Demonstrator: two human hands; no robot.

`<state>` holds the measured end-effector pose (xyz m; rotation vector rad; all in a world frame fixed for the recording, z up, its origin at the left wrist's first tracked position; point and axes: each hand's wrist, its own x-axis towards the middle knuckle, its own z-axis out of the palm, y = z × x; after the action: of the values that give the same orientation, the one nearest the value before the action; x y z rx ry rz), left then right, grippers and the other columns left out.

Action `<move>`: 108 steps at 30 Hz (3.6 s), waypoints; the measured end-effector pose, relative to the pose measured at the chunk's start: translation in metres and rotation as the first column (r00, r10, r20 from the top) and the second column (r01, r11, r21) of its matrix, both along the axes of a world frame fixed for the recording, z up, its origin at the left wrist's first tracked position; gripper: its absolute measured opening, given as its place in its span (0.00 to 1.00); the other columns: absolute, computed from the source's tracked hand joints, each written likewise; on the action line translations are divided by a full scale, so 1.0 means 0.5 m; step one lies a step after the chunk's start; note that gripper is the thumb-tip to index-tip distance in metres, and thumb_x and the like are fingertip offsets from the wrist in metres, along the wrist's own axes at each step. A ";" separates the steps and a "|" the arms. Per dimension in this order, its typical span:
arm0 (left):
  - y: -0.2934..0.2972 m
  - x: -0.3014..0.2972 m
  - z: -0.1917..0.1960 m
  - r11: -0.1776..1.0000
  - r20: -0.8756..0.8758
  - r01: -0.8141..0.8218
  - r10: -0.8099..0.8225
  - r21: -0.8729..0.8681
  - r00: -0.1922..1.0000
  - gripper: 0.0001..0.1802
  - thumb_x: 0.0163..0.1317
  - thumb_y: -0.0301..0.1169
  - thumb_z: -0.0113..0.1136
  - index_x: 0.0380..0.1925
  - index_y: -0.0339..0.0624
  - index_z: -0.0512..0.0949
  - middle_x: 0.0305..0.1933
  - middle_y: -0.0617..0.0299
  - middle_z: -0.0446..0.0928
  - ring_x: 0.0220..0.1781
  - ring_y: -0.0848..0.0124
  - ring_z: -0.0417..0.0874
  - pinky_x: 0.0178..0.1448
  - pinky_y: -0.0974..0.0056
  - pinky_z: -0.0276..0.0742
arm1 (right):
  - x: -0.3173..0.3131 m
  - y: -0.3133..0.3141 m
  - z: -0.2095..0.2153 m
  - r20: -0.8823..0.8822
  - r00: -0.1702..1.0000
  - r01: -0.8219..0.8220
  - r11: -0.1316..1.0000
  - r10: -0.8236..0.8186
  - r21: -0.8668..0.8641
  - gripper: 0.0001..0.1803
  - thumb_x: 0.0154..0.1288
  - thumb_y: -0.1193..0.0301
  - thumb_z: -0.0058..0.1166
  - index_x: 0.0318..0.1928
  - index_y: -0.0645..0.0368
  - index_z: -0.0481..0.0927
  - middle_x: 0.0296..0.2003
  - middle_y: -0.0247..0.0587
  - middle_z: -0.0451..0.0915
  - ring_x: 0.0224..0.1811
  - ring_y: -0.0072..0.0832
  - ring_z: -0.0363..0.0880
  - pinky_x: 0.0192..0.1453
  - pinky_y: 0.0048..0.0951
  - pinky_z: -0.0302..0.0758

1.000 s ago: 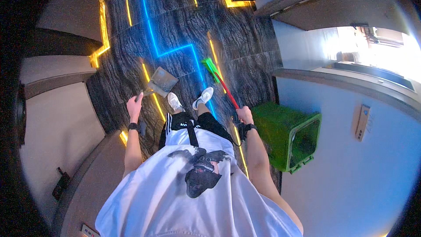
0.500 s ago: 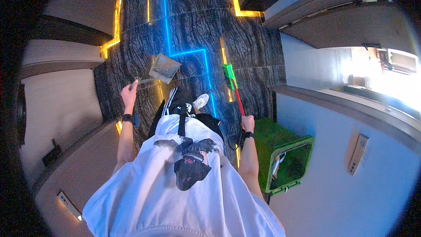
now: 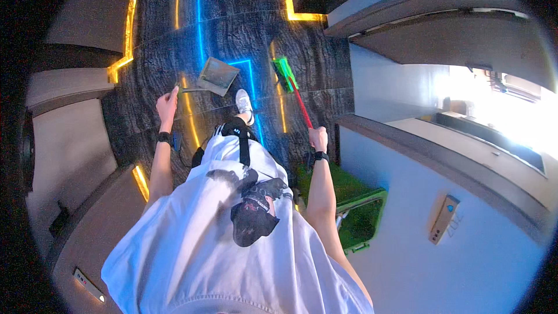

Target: The person sweeps the floor using a broom and a dustpan in a hallway, collecting debris and moving the tools along the path.

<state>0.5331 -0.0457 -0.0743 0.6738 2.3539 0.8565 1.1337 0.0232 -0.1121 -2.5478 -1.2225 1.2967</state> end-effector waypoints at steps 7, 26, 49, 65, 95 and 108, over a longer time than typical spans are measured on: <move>0.163 0.023 -0.032 0.997 -0.147 0.072 -0.077 -0.039 0.986 0.39 0.60 0.64 0.62 0.24 0.31 0.81 0.22 0.46 0.80 0.31 0.49 0.84 0.40 0.49 0.74 | 0.010 0.251 0.045 0.073 0.987 -0.142 0.989 0.144 -0.044 0.26 0.62 0.56 0.66 0.19 0.66 0.79 0.13 0.43 0.77 0.15 0.36 0.80 0.21 0.38 0.73; 0.440 0.171 0.074 0.990 -0.025 -0.137 0.137 -0.022 0.990 0.32 0.66 0.54 0.66 0.20 0.34 0.78 0.15 0.65 0.68 0.20 0.75 0.66 0.27 0.62 0.62 | -0.012 0.937 -0.158 -0.532 0.780 0.363 0.931 -0.329 -0.043 0.10 0.64 0.81 0.44 0.24 0.60 0.69 0.16 0.38 0.65 0.10 0.29 0.63 0.11 0.30 0.59; 0.620 0.284 0.140 0.970 0.063 -0.241 0.242 -0.025 0.968 0.27 0.67 0.47 0.68 0.17 0.39 0.74 0.16 0.71 0.66 0.21 0.81 0.62 0.26 0.67 0.57 | -0.113 1.220 -0.190 -0.199 0.973 0.107 0.992 -0.119 -0.073 0.10 0.57 0.70 0.56 0.32 0.65 0.83 0.24 0.48 0.83 0.19 0.39 0.83 0.19 0.39 0.73; 0.572 0.298 0.111 0.996 0.071 -0.073 0.076 -0.049 0.995 0.25 0.69 0.48 0.66 0.22 0.39 0.80 0.17 0.74 0.66 0.19 0.83 0.62 0.24 0.70 0.55 | -0.049 1.190 -0.078 -0.033 0.891 -0.446 0.856 0.453 -0.261 0.16 0.60 0.69 0.50 0.43 0.69 0.80 0.28 0.53 0.85 0.25 0.39 0.86 0.27 0.37 0.80; 0.312 0.271 0.110 0.978 -0.023 -0.193 0.191 -0.082 0.981 0.28 0.66 0.48 0.68 0.19 0.34 0.76 0.15 0.68 0.64 0.20 0.77 0.62 0.26 0.64 0.58 | -0.303 0.918 -0.287 0.118 0.746 -0.664 0.745 0.656 0.061 0.15 0.55 0.65 0.56 0.32 0.65 0.86 0.37 0.63 0.86 0.48 0.49 0.88 0.52 0.45 0.83; 0.249 0.260 0.091 0.980 -0.090 -0.137 0.125 -0.145 0.988 0.33 0.62 0.56 0.67 0.26 0.29 0.80 0.18 0.46 0.72 0.20 0.60 0.74 0.30 0.55 0.68 | -0.157 0.892 -0.051 0.195 0.608 -0.757 0.636 0.770 -0.153 0.17 0.62 0.63 0.54 0.37 0.64 0.87 0.42 0.63 0.85 0.47 0.52 0.86 0.54 0.47 0.82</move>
<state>0.6632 0.0790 -0.0287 0.5043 2.5285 0.7085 1.0552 0.4694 -0.1378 -2.2963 -2.5700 1.0830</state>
